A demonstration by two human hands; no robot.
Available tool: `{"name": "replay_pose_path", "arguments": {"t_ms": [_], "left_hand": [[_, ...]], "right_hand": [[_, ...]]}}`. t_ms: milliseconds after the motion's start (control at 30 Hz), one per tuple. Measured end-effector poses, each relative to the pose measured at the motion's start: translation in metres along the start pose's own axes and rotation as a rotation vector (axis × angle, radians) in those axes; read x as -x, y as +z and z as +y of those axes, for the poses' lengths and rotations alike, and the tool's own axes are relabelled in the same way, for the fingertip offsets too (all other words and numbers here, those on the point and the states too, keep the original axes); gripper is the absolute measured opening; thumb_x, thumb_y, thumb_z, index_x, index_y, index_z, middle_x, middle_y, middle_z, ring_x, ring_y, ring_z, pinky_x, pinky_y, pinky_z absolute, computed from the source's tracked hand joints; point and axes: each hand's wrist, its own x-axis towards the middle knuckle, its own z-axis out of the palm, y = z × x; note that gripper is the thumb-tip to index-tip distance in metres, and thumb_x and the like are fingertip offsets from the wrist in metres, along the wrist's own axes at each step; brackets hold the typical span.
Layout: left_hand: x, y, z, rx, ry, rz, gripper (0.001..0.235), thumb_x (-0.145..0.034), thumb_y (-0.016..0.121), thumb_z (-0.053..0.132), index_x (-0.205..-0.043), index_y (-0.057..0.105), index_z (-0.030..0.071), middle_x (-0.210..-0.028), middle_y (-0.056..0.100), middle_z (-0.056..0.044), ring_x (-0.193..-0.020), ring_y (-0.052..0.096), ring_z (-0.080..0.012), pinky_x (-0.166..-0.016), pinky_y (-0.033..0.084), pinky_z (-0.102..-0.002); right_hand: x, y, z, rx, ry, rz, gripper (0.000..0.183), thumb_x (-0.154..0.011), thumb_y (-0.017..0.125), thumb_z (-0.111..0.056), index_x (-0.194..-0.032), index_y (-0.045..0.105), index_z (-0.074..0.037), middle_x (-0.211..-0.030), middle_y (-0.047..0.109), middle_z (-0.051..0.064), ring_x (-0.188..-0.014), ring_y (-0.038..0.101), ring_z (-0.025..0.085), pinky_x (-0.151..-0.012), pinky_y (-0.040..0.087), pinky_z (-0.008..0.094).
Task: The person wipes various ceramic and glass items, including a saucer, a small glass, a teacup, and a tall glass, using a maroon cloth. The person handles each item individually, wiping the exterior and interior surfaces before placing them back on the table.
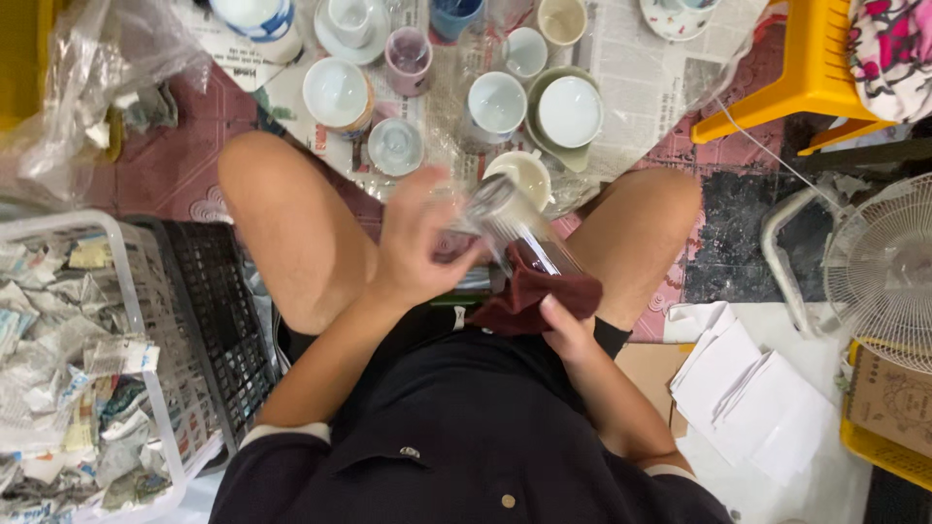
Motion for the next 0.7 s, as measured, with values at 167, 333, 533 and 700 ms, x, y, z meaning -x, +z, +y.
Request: {"name": "replay_pose_path", "arguments": {"t_ms": [167, 333, 533, 700], "left_hand": [[-0.020, -0.007, 0.006, 1.213, -0.572, -0.240, 0.096, -0.093, 0.078, 0.049, -0.166, 0.030, 0.009, -0.152, 0.051, -0.017, -0.145, 0.050, -0.0274, -0.126, 0.040, -0.045], [-0.052, 0.014, 0.008, 1.569, -0.509, -0.178, 0.085, -0.088, 0.085, 0.041, -0.152, 0.037, 0.010, -0.147, 0.054, -0.016, -0.135, 0.053, -0.0314, -0.118, 0.038, -0.047], [-0.068, 0.045, -0.025, 1.805, -0.583, -0.123, 0.053, -0.087, 0.086, 0.025, -0.122, 0.048, 0.010, -0.107, 0.061, -0.009, -0.115, 0.064, -0.0330, -0.114, 0.044, -0.050], [-0.061, 0.035, -0.045, 1.670, -0.285, -0.263, 0.051, -0.087, 0.084, 0.024, -0.124, 0.052, 0.013, -0.114, 0.064, -0.008, -0.118, 0.062, -0.0261, -0.120, 0.041, -0.045]], "right_hand": [[-0.036, 0.009, -0.013, 0.884, -0.385, -0.130, 0.059, -0.103, 0.062, -0.019, -0.154, 0.041, 0.000, -0.152, 0.052, 0.018, -0.144, 0.050, 0.029, -0.123, 0.038, 0.044], [-0.093, 0.020, -0.030, 1.052, -0.442, -0.309, 0.057, -0.102, 0.064, -0.020, -0.152, 0.045, -0.001, -0.148, 0.057, 0.015, -0.139, 0.055, 0.029, -0.119, 0.043, 0.043], [-0.087, 0.018, -0.054, 0.709, -0.289, -0.400, 0.055, -0.100, 0.066, -0.022, -0.149, 0.051, -0.002, -0.142, 0.063, 0.013, -0.133, 0.061, 0.028, -0.115, 0.049, 0.042], [-0.090, 0.016, -0.055, -0.055, 0.012, -0.282, 0.067, -0.093, 0.075, -0.032, -0.146, 0.049, 0.000, -0.138, 0.061, 0.016, -0.128, 0.060, 0.030, -0.113, 0.047, 0.045]]}}
